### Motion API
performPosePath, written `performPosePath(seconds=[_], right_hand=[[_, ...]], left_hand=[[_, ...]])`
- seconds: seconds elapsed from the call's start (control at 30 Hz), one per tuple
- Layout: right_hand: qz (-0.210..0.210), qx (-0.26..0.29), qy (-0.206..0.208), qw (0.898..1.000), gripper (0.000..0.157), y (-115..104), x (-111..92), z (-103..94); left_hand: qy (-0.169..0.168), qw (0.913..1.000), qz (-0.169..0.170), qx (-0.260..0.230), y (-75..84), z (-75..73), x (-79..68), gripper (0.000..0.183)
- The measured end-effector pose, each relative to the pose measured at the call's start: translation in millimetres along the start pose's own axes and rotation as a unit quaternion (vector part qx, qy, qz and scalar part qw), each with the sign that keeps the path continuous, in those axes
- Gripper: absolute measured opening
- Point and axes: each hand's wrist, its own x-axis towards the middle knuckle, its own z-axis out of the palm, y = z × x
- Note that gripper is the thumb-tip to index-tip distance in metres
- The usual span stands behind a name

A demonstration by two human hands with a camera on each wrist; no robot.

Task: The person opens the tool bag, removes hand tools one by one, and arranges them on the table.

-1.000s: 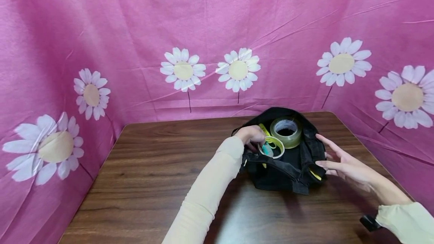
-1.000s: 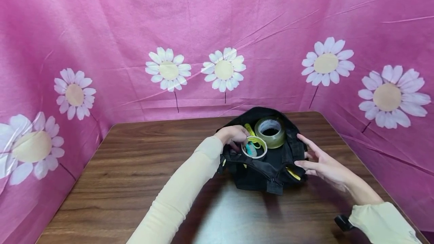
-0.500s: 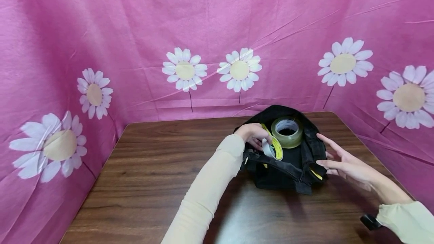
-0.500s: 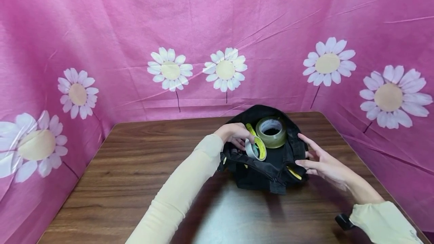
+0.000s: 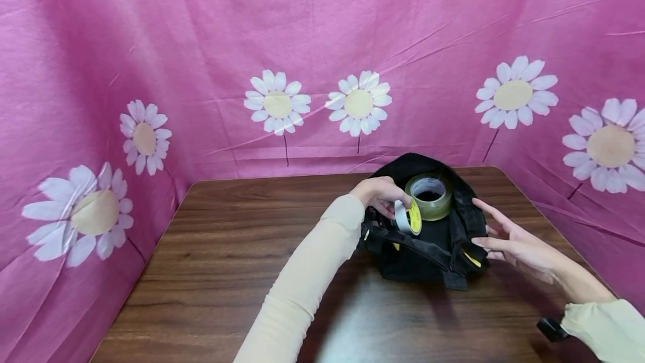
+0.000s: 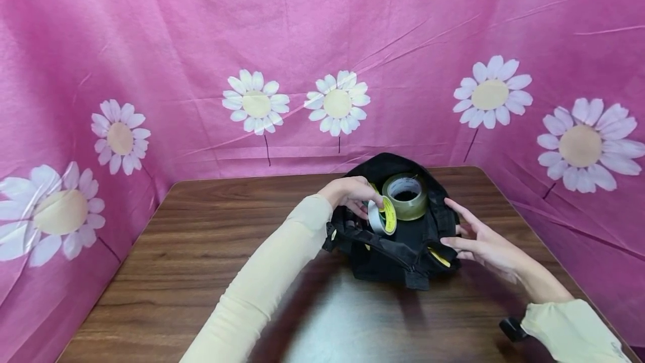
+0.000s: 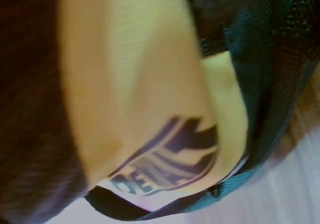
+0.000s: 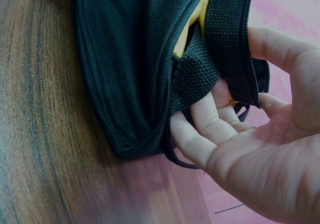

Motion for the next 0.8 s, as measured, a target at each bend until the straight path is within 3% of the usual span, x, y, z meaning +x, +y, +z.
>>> performPosePath(seconds=[0.47, 0.8], right_hand=[[-0.003, -0.018, -0.002, 1.000, 0.087, 1, 1, -2.7], [-0.003, -0.010, -0.010, 1.000, 0.087, 0, 0, -3.2]], left_hand=[[-0.035, 0.9960, 0.074, 0.038, 32.8, -13.7, -44.9, 0.025], [-0.043, 0.9929, 0.107, -0.028, 41.1, -27.1, -72.9, 0.016]])
